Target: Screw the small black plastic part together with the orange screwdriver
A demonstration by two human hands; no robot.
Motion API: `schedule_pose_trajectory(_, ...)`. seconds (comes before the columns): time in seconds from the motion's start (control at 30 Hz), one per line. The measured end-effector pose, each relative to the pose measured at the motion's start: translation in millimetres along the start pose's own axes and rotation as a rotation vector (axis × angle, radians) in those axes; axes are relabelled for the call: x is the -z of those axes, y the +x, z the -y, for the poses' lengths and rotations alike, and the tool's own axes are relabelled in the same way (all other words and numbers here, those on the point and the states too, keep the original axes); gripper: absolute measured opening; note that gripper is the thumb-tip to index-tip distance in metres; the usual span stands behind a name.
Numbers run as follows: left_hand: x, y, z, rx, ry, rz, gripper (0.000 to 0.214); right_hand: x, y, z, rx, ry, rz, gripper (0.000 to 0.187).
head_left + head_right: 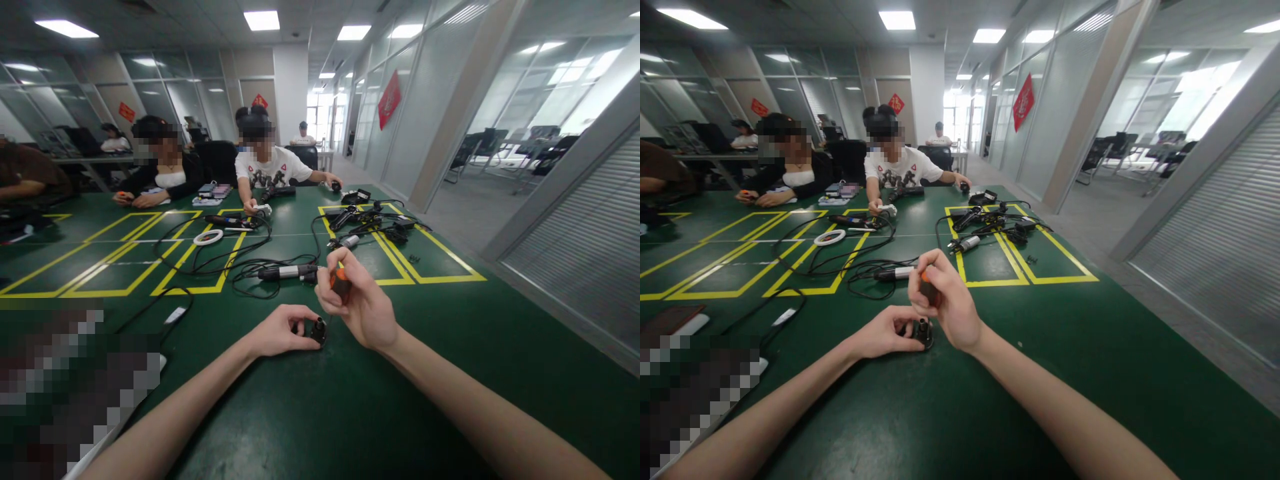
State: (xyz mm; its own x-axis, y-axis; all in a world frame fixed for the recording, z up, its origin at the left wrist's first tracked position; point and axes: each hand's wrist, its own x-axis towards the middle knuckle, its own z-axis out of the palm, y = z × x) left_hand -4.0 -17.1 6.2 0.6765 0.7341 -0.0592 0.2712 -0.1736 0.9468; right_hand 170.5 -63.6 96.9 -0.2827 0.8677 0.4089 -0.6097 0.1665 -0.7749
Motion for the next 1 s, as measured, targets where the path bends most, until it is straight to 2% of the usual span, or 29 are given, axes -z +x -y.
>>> schedule_pose_trajectory(0.13, 2.2, 2, -1, -0.001, -0.095, 0.04, 0.054, 3, 2, -1, 0.021, -0.083, -0.028, 0.031)
schedule_pose_trajectory(0.27, 4.3, 3, 1, 0.019, -0.105, 0.009, 0.06, 1, 1, 0, -0.033, -0.034, -0.013, 0.042)
schedule_pose_trajectory(0.37, 6.6, 3, 2, 0.058, -0.058, 0.033, 0.057, -1, -1, 0, -0.009, -0.008, -0.001, 0.035)
schedule_pose_trajectory(0.5, 10.0, 4, 3, 0.068, -0.081, 0.067, 0.05, 0, 0, 1, 0.024, -0.093, -0.019, 0.026)
schedule_pose_trajectory(0.67, 13.2, 7, 3, 0.105, -0.181, 0.093, 0.055, 3, 3, 3, -0.03, -0.061, 0.007, 0.036)
schedule_pose_trajectory(0.8, 17.2, 9, 3, 0.164, -0.21, 0.129, 0.062, 0, 1, 3, -0.067, 0.016, 0.044, 0.03)
schedule_pose_trajectory(0.93, 21.2, 9, 2, 0.181, -0.26, 0.168, 0.065, 0, -4, 2, -0.012, 0.017, 0.085, 0.042)
schedule_pose_trajectory(1.0, 22.3, 9, 2, 0.172, -0.272, 0.188, 0.063, 1, -4, 0, 0.017, -0.007, 0.068, 0.041)
